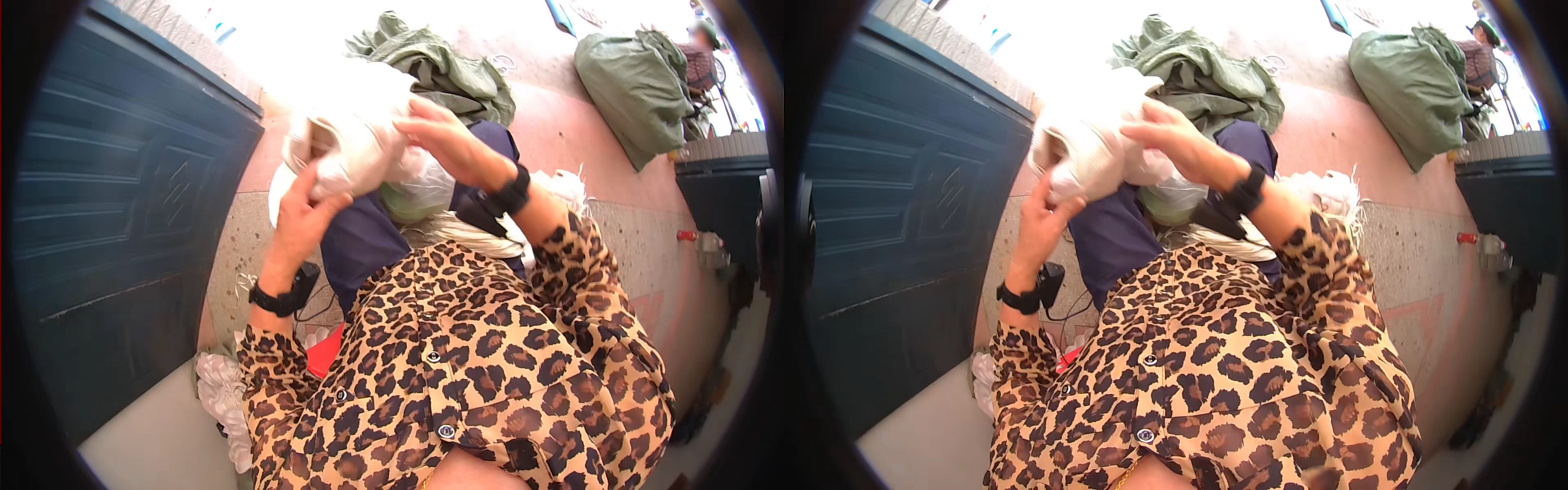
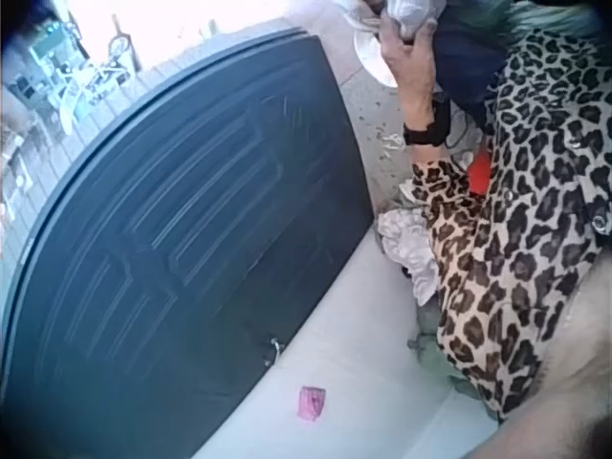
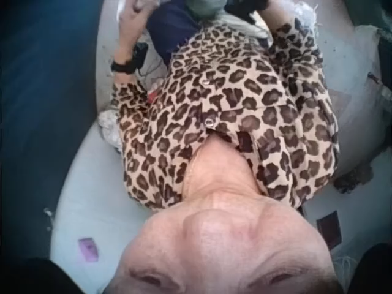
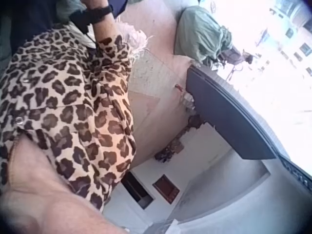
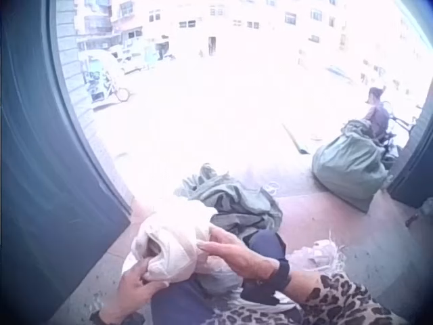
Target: The recorder is lacing white sneakers while sitting on the floor.
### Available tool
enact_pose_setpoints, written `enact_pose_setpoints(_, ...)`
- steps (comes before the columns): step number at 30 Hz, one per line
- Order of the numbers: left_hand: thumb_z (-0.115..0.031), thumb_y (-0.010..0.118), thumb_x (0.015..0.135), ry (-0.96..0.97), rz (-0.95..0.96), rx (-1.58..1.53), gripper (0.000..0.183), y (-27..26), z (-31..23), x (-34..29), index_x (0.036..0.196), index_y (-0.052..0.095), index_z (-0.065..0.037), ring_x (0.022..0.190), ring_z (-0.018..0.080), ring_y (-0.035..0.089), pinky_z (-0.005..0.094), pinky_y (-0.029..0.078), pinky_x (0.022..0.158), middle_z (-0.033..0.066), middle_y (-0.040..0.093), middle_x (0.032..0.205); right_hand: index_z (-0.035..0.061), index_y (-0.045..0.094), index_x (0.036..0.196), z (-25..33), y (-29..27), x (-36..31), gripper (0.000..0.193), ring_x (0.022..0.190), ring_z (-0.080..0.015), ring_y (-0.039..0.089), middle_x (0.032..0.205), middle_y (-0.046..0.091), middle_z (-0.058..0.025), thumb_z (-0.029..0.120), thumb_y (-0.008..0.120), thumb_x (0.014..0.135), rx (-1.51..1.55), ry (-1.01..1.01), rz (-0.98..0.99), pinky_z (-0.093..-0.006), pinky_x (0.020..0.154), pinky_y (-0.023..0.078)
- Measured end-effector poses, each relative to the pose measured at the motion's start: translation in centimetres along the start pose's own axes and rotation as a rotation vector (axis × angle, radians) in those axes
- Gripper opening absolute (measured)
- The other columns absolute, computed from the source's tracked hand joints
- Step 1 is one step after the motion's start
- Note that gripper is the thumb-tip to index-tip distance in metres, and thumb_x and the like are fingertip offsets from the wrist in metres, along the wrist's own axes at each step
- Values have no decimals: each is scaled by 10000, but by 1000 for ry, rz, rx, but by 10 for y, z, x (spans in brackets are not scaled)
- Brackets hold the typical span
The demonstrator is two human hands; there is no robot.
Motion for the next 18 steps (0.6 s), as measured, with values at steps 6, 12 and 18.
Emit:
enact_pose_setpoints(6, -195, 681, 716, 199, 206, 479, 473, 78, 7, -8, 1122, 492, -43, 829, 314, 594, 370, 476, 692, 162, 587, 958, 68, 427, 1203, -95, -65, -82, 352, 1059, -106, 476, 1127, 531, -31, 230, 464, 893, 270, 219, -413, -291, 897, 373)
enact_pose_setpoints(12, -340, 668, 698, 252, 390, 989, 450, 134, 45, -14, 1064, 514, -127, 674, 289, 603, 379, 492, 566, 105, 566, 842, 53, 507, 1115, -181, -105, -115, 295, 1030, -205, 496, 1130, 535, -100, 210, 471, 868, 36, 606, -547, -338, 862, 394)
enact_pose_setpoints(18, -350, 685, 675, 135, 360, 1104, 610, 152, 76, -21, 1150, 426, -68, 622, 294, 607, 373, 490, 512, 116, 551, 851, -46, 499, 1037, -79, -64, -100, 331, 977, -366, 500, 1041, 541, -202, 193, 528, 810, -1106, -5, -627, -415, 838, 406)
Point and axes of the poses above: each hand's wrist, its own x-axis towards the middle knuckle, its own y-axis out of the palm, z = x × y, the point moved 9 cm from there along x, towards the middle knuckle
